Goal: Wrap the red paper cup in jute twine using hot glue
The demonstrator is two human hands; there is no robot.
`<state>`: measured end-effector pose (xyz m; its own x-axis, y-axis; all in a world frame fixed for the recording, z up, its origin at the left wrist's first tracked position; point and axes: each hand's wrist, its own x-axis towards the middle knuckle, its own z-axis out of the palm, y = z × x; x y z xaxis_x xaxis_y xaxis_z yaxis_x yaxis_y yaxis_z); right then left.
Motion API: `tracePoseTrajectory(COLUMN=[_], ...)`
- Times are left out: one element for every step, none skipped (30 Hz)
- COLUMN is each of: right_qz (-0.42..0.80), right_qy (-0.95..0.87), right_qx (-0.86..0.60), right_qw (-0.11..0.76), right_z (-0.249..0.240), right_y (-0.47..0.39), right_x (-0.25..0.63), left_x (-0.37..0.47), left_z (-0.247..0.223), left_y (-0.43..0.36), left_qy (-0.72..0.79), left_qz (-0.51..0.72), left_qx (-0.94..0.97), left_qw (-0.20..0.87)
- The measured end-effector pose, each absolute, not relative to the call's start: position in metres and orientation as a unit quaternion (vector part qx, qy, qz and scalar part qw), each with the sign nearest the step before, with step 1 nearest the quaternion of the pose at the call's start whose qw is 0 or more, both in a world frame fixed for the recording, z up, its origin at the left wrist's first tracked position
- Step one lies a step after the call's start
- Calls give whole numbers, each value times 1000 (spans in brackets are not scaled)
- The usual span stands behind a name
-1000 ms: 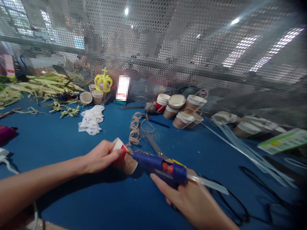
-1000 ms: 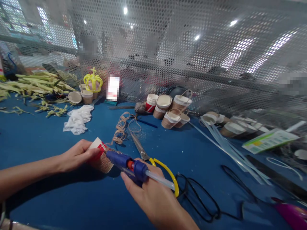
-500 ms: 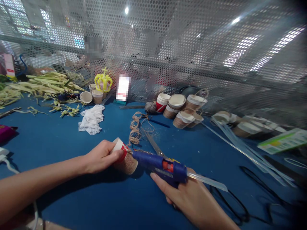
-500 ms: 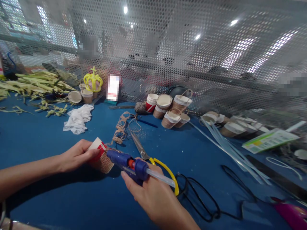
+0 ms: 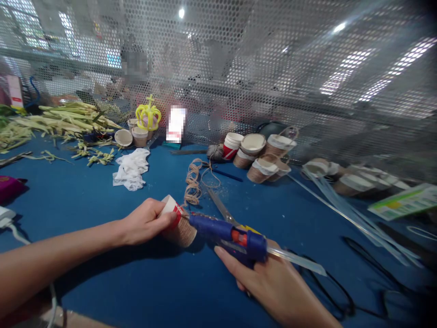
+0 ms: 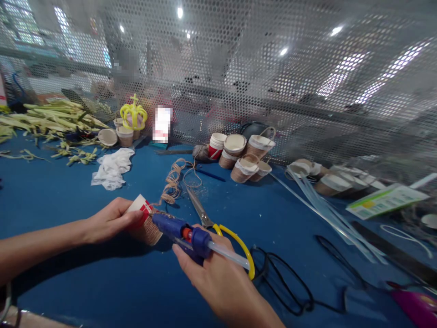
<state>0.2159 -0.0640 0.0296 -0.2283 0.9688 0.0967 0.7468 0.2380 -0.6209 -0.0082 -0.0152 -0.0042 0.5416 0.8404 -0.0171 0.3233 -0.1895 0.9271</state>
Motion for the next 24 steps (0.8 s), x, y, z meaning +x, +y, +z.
tracePoseTrajectory(right_qz=[222,217,215,215,217,219,223,229,235,242,247,248,247,243,240,236,232,227,223,219,215,213,211,211], right_qy=[-754,-756,-755,-752,-748,-745,-742,-741,-742,-744,-749,-754,-761,-768,-774,-779,-783,-787,-791,-795,-797,-798,-798,-798], right_qx=[-567,-566,-569,-573,-578,-582,-583,-582,-578,-572,-564,-557,-549,-543,-537,-534,-532,-532,-530,-528,-527,-525,-524,-523], right_qw=[245,247,247,245,243,242,243,244,246,247,246,245,242,239,235,230,224,217,208,204,203,205,210,213], right_z=[30,31,31,31,32,32,33,33,34,34,35,34,34,34,33,33,32,31,30,29,27,26,25,24], right_y=[-64,-64,-65,-66,-67,-68,-68,-69,-68,-68,-68,-67,-67,-67,-67,-68,-68,-69,-69,-70,-70,-71,-71,-71], right_x=[215,215,215,214,213,212,211,210,210,209,209,209,209,210,210,211,212,212,213,213,213,213,213,213], left_x=[-8,-9,-9,-9,-8,-8,-8,-8,-8,-7,-7,-7,-7,-7,-8,-8,-8,-8,-7,-7,-7,-7,-7,-7], left_z=[-5,-5,-5,-5,-5,-5,-5,-4,-4,-4,-4,-4,-4,-5,-5,-5,-6,-6,-6,-6,-6,-7,-7,-7], left_y=[-15,-15,-15,-15,-15,-15,-15,-15,-15,-16,-16,-16,-16,-16,-16,-15,-15,-16,-16,-16,-16,-16,-16,-16], left_qy=[401,403,405,408,410,412,413,414,414,414,413,412,412,412,412,413,413,413,411,408,406,405,404,404], left_qz=[262,264,266,267,268,267,266,266,266,265,264,264,265,267,269,270,271,271,270,271,272,274,276,278], left_qx=[724,723,721,719,717,714,713,712,711,710,709,708,706,705,704,702,699,696,692,688,685,681,678,677], left_qw=[495,495,495,495,496,499,500,501,503,505,508,510,511,512,513,514,517,521,528,535,541,545,548,549])
